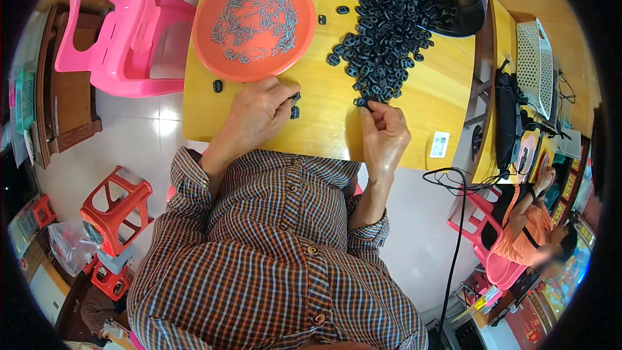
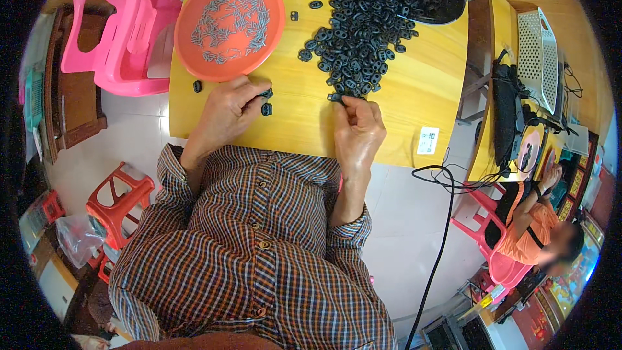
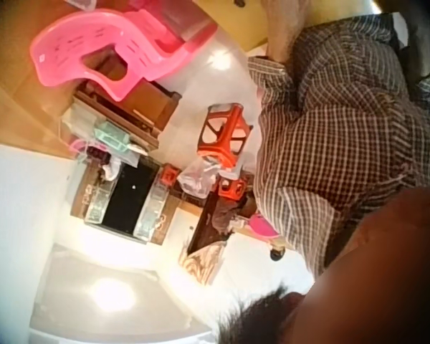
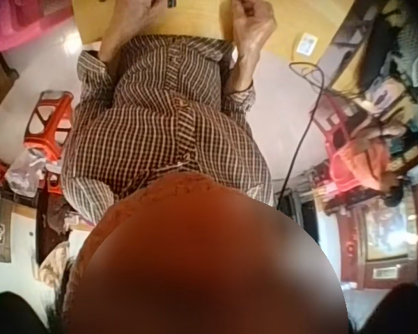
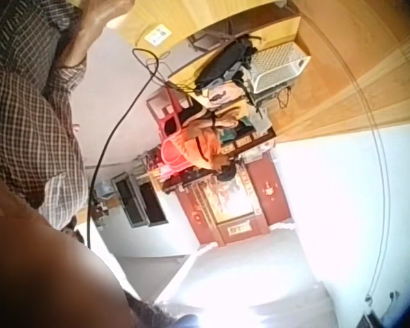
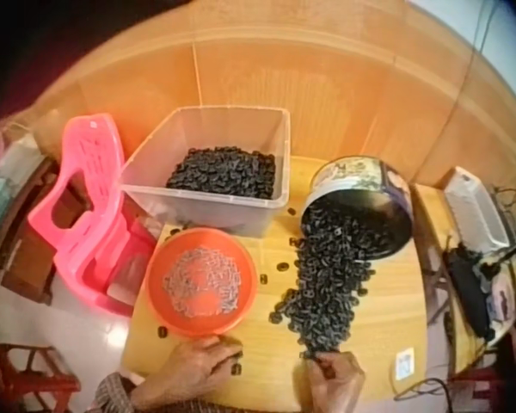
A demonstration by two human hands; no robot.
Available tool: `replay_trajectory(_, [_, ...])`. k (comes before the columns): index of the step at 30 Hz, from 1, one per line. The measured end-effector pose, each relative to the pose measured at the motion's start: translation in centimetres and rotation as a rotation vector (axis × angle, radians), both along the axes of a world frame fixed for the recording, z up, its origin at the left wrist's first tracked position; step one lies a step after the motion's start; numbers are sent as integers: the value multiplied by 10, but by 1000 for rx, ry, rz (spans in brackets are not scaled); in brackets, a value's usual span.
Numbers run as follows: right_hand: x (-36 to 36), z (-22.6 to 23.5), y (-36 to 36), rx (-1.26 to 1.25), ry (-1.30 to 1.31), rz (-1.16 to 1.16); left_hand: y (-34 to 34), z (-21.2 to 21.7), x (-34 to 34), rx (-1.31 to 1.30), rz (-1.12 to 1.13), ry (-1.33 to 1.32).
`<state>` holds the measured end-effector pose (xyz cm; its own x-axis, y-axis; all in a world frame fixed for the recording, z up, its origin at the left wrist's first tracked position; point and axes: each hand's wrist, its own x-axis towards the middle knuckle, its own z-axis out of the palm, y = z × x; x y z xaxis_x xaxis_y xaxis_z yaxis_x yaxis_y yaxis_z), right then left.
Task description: Assembling small plastic buckles by inserting metal components into them manually.
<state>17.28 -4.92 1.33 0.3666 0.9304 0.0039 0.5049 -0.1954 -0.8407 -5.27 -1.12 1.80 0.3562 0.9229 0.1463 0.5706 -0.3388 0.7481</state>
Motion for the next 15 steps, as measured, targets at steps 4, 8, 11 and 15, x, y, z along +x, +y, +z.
replay_trajectory(4, [-7,-6,1,102,-52,-4,-1,2,0,4,0,27])
replay_trajectory(8, [-5,-4,0,99,44,-78,-1,2,-2,-16,15,34])
replay_trajectory(11, [-7,-6,1,169,1,-82,-1,2,-3,-11,2,49])
replay_trajectory(15, [-18,-7,2,197,-165,32,-2,5,-1,-26,19,52])
